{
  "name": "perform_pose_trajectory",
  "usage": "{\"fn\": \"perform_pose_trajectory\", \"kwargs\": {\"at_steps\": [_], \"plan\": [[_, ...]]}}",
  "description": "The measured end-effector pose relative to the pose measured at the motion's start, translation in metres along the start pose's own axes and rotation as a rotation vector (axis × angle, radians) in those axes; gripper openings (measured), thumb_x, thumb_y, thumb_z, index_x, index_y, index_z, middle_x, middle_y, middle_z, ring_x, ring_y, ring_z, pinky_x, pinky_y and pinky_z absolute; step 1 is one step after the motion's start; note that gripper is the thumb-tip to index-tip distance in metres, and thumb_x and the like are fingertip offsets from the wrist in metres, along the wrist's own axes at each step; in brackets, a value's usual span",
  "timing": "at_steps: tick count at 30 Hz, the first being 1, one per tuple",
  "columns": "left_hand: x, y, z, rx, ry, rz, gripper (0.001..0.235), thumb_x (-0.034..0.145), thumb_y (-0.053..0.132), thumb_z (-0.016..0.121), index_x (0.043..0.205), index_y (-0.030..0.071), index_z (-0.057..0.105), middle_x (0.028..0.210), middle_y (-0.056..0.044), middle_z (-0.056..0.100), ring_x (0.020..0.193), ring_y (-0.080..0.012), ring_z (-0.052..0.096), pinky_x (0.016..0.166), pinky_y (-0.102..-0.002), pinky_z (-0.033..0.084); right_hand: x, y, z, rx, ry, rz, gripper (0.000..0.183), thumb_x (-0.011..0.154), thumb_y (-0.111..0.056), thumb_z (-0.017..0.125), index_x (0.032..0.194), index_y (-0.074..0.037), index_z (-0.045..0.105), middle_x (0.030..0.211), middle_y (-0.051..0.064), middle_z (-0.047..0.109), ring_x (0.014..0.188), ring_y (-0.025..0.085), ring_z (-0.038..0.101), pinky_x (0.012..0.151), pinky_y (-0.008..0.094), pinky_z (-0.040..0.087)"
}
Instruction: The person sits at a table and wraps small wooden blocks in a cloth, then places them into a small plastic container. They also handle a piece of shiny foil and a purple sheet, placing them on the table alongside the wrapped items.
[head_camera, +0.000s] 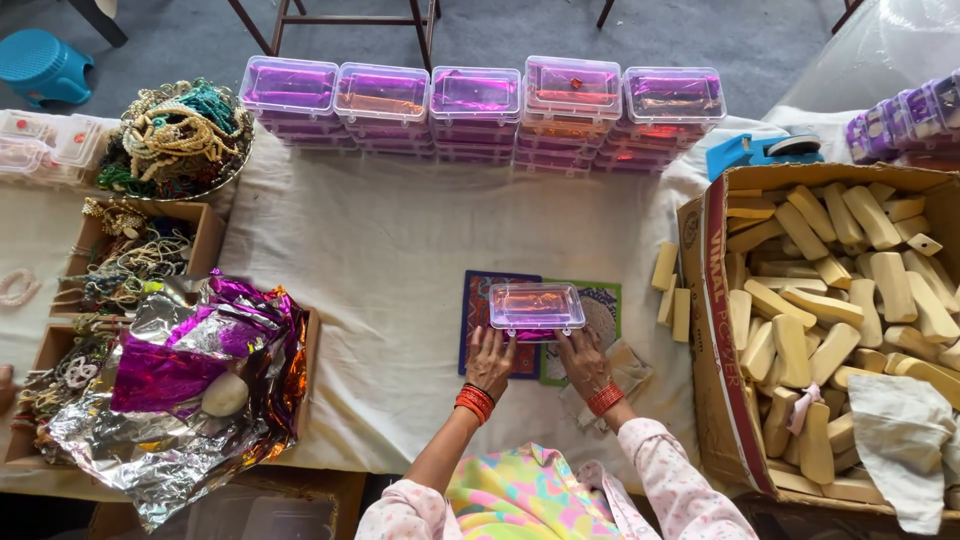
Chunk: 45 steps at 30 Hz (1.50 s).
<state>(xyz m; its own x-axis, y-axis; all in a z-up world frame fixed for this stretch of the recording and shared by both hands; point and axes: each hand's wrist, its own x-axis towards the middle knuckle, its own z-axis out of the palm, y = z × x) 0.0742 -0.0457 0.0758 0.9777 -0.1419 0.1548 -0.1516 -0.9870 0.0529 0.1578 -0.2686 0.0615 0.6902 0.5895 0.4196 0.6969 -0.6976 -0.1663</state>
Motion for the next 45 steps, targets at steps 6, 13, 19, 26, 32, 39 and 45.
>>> {"fn": "perform_pose_trajectory", "kwargs": {"at_steps": [6,13,19,26,32,39,45], "plan": [[0.003,-0.011,-0.011,-0.033,-0.180,0.183,0.071,0.082,0.017,0.057,0.144,-0.011,0.038,0.143,-0.038,0.045,0.141,-0.0478,0.035,0.121,-0.053,0.016,0.003,0.006,0.001,-0.109,-0.108,-0.192,0.031,0.088,-0.008,0.058,0.119,-0.002,0.061,0.114,0.018,0.070,0.112,0.029,0.068,0.110,0.048,0.045],[-0.011,-0.009,0.014,-0.062,-0.092,0.091,0.071,0.078,0.012,0.062,0.145,0.001,0.042,0.152,-0.026,0.038,0.144,-0.0360,0.034,0.117,-0.056,0.021,0.003,0.008,-0.008,0.060,-0.122,-0.159,0.020,0.093,-0.007,0.060,0.113,-0.007,0.060,0.103,0.013,0.068,0.100,0.030,0.068,0.099,0.043,0.052],[-0.044,-0.024,0.008,-0.270,0.106,-0.169,0.062,0.086,0.028,0.067,0.143,0.013,0.046,0.137,-0.012,0.044,0.135,-0.0291,0.038,0.115,-0.055,0.023,-0.032,0.020,0.010,0.349,0.107,0.276,0.037,0.093,-0.017,0.062,0.125,-0.003,0.052,0.119,0.014,0.059,0.106,0.027,0.060,0.094,0.037,0.050],[-0.050,-0.050,0.024,-0.221,0.224,-0.725,0.061,0.091,0.032,0.065,0.144,0.009,0.046,0.146,-0.014,0.040,0.140,-0.0315,0.034,0.118,-0.054,0.023,0.007,0.023,0.039,1.217,0.153,1.265,0.054,0.098,-0.040,0.059,0.140,-0.013,0.040,0.134,0.004,0.055,0.107,0.023,0.063,0.072,0.040,0.060],[-0.048,-0.048,0.024,-0.035,0.231,-0.755,0.060,0.090,0.033,0.061,0.144,0.011,0.045,0.146,-0.013,0.041,0.142,-0.0302,0.036,0.119,-0.053,0.025,-0.046,0.035,0.128,1.049,0.162,1.078,0.034,0.103,-0.021,0.060,0.132,-0.003,0.056,0.111,0.014,0.067,0.089,0.027,0.068,0.073,0.044,0.061],[-0.047,-0.051,0.032,-0.028,0.186,-0.780,0.062,0.088,0.035,0.061,0.143,0.011,0.046,0.145,-0.013,0.041,0.140,-0.0288,0.035,0.117,-0.054,0.025,-0.015,0.034,0.099,1.411,0.223,1.441,0.029,0.097,-0.011,0.060,0.125,-0.004,0.059,0.098,0.010,0.065,0.073,0.023,0.068,0.067,0.047,0.067],[-0.049,-0.054,0.055,0.010,0.403,-0.753,0.061,0.084,0.038,0.061,0.138,0.010,0.055,0.142,-0.015,0.050,0.135,-0.0307,0.046,0.115,-0.055,0.030,0.013,0.121,0.149,1.495,0.390,1.325,0.022,0.095,0.004,0.058,0.115,-0.005,0.058,0.093,0.014,0.061,0.072,0.027,0.065,0.064,0.051,0.063]]}}
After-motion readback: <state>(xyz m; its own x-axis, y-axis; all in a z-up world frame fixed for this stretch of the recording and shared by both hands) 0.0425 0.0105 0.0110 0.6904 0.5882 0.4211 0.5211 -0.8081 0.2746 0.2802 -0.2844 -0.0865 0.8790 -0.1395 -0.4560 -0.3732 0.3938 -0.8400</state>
